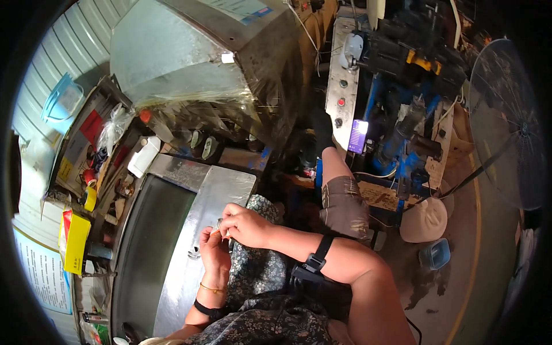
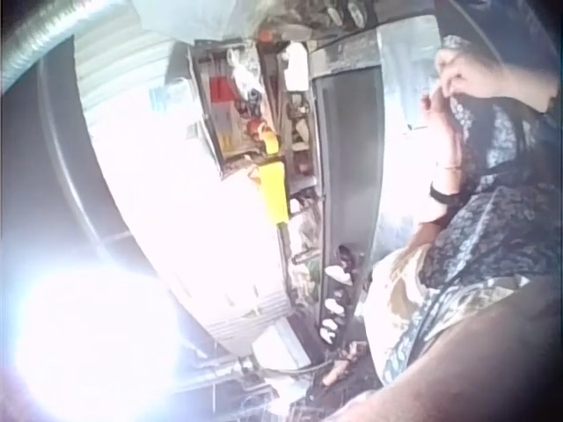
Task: Assembling and finishing shoe components at a factory production line.
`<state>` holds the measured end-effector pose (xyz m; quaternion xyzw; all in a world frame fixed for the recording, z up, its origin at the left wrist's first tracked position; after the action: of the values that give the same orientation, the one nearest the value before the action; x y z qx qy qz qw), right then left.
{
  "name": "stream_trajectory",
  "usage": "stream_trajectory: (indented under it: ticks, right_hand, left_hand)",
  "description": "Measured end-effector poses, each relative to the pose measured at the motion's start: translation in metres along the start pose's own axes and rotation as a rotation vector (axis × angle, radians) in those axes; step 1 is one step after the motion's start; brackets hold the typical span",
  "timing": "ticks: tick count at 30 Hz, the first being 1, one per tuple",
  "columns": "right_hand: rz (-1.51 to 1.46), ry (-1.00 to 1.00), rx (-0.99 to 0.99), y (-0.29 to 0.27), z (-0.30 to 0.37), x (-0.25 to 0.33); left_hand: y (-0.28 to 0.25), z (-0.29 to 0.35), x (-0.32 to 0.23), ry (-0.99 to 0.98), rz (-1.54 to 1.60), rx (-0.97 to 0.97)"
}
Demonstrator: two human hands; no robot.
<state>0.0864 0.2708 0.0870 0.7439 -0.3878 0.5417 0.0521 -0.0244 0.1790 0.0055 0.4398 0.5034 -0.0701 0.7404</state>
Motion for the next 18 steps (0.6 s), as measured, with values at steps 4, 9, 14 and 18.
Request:
stream_trajectory:
  ticks: [4,9,14,18]
  right_hand:
    - [0.507,0.186,-0.053,-0.004,0.003,-0.013]
    - [0.269,0.432,0.055,-0.013,0.007,-0.043]
    - [-1.065,0.705,-0.069,-0.001,-0.003,-0.066]
    - [-1.335,0.414,-0.145,-0.056,-0.007,-0.031]
  left_hand:
    - [0.035,0.006,-0.014,0.157,-0.031,0.057]
    - [0.081,0.025,-0.034,0.729,-0.94,0.491]
    - [0.102,0.041,-0.033,0.861,-0.952,0.444]
    - [0.141,0.053,-0.013,0.796,-0.664,0.46]
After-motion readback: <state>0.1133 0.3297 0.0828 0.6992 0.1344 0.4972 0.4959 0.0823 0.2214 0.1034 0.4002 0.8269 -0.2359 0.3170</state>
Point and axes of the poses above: each hand's wrist, its own z-axis away from the middle knuckle, its own y-axis out of the palm, x = y × z, the point moved 8 cm from there along -z, towards the middle knuckle, and after that the axes turned 7 degrees about y, right-handed, at the moved point
